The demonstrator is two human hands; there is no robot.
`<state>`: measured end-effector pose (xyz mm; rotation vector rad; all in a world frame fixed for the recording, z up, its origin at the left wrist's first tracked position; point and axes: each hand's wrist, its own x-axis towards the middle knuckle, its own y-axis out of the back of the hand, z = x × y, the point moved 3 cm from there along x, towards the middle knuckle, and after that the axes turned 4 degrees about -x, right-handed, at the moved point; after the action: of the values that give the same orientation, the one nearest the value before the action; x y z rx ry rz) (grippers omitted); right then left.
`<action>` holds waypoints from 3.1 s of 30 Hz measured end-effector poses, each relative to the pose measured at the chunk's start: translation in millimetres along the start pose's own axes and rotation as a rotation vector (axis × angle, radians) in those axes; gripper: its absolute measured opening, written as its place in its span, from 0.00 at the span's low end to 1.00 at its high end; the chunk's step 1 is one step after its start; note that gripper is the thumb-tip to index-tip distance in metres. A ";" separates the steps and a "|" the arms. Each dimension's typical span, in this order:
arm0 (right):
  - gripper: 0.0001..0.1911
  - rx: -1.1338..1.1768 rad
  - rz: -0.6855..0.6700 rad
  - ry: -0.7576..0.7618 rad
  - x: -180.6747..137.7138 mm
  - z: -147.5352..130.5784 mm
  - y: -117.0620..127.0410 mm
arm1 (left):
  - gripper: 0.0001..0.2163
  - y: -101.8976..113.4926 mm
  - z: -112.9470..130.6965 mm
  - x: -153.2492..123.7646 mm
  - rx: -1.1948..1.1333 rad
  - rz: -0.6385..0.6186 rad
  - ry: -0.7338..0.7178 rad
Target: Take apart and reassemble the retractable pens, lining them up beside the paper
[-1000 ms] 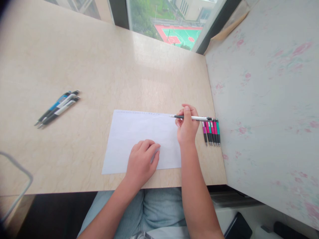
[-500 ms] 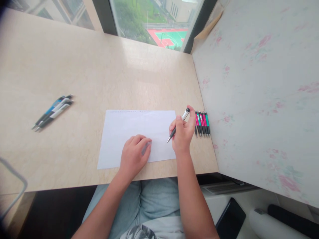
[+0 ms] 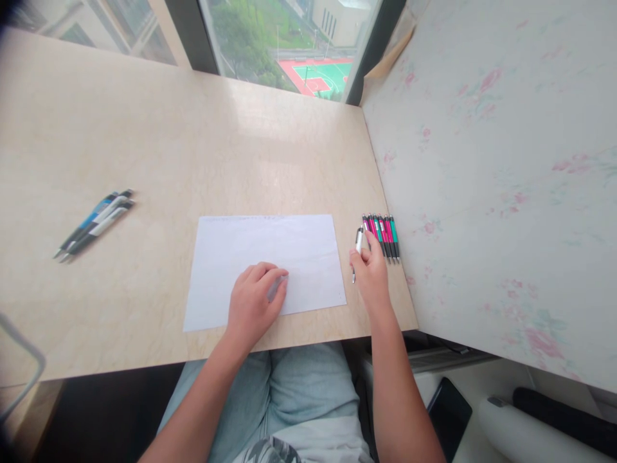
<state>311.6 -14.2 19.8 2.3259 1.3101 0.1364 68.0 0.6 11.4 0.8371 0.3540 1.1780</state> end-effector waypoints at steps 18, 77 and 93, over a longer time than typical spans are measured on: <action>0.05 -0.958 0.005 0.099 -11.2 0.1 7.7 | 0.07 0.7 -0.8 0.2 -0.025 0.015 -0.002; 0.15 -0.563 0.183 0.332 -69.6 9.6 -48.3 | 0.06 -10.5 1.4 -5.6 0.113 0.093 -0.039; 0.16 0.353 0.313 0.116 -62.4 28.7 -25.1 | 0.07 -7.6 1.6 -6.2 0.052 0.113 -0.031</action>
<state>266.9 -64.9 -8.1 2.8549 1.0819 0.1508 71.8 -6.7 5.8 0.9300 0.3163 1.2637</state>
